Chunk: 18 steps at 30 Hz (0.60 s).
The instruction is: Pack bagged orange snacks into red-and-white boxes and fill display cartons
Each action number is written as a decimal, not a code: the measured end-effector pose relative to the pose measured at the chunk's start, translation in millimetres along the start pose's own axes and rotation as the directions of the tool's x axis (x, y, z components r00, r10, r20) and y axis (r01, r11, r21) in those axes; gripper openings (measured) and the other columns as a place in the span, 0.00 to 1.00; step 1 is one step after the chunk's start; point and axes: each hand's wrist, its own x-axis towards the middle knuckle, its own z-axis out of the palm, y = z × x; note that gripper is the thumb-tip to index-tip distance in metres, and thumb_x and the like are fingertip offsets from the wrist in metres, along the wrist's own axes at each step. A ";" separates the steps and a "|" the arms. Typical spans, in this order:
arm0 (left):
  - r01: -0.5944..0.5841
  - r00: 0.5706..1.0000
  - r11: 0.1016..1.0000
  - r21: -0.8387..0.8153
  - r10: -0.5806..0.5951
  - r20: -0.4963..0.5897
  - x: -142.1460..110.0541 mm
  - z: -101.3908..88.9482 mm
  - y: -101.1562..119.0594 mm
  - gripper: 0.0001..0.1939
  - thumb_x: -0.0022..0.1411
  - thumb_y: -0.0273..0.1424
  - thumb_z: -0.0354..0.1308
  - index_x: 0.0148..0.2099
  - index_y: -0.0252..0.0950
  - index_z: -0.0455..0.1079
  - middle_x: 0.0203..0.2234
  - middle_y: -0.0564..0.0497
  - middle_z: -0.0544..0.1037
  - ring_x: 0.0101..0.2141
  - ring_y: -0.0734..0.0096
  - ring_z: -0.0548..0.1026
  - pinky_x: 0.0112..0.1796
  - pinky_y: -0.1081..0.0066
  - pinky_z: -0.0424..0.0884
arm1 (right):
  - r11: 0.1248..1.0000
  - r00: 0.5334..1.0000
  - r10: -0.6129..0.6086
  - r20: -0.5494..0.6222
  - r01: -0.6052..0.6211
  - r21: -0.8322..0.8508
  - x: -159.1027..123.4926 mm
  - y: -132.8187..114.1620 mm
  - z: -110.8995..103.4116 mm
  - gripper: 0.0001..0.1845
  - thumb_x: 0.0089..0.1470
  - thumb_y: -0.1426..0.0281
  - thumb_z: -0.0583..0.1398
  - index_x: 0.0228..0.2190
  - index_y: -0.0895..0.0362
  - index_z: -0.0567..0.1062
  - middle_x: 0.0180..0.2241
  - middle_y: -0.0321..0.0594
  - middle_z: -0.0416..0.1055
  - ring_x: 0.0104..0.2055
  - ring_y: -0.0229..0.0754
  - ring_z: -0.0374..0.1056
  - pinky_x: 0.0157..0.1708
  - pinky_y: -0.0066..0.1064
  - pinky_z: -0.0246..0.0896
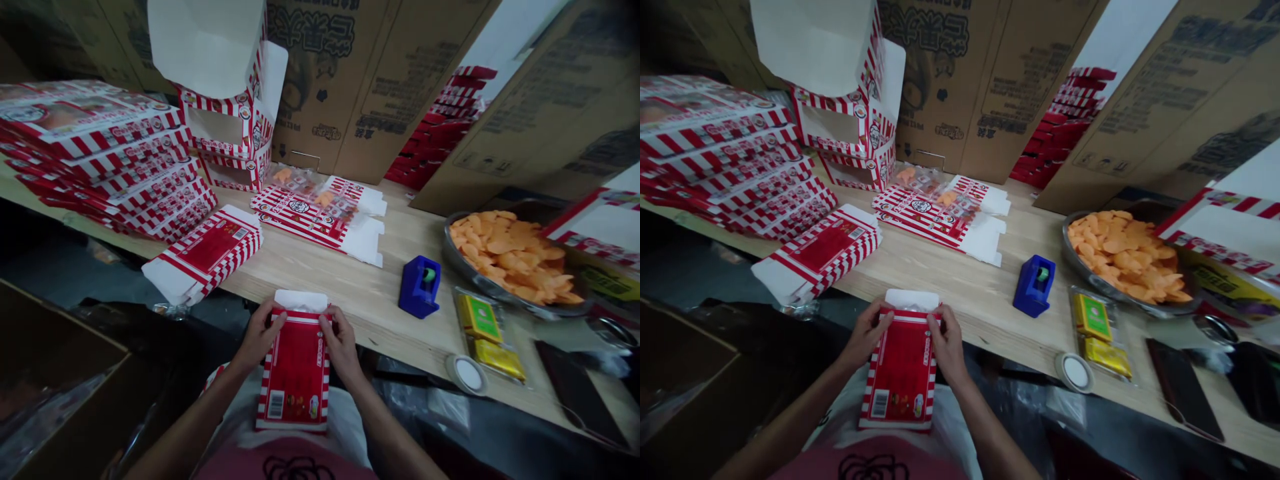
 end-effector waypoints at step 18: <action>0.073 0.993 0.978 -0.196 -0.053 0.106 15.1 -17.5 11.5 0.10 0.47 0.35 0.66 0.29 0.34 0.73 0.32 0.49 0.74 0.35 0.67 0.73 0.38 0.68 0.69 | 0.942 0.973 0.156 0.171 -0.199 0.270 12.8 -14.6 -6.5 0.11 0.44 0.62 0.66 0.27 0.54 0.73 0.38 0.41 0.75 0.39 0.46 0.70 0.39 0.35 0.65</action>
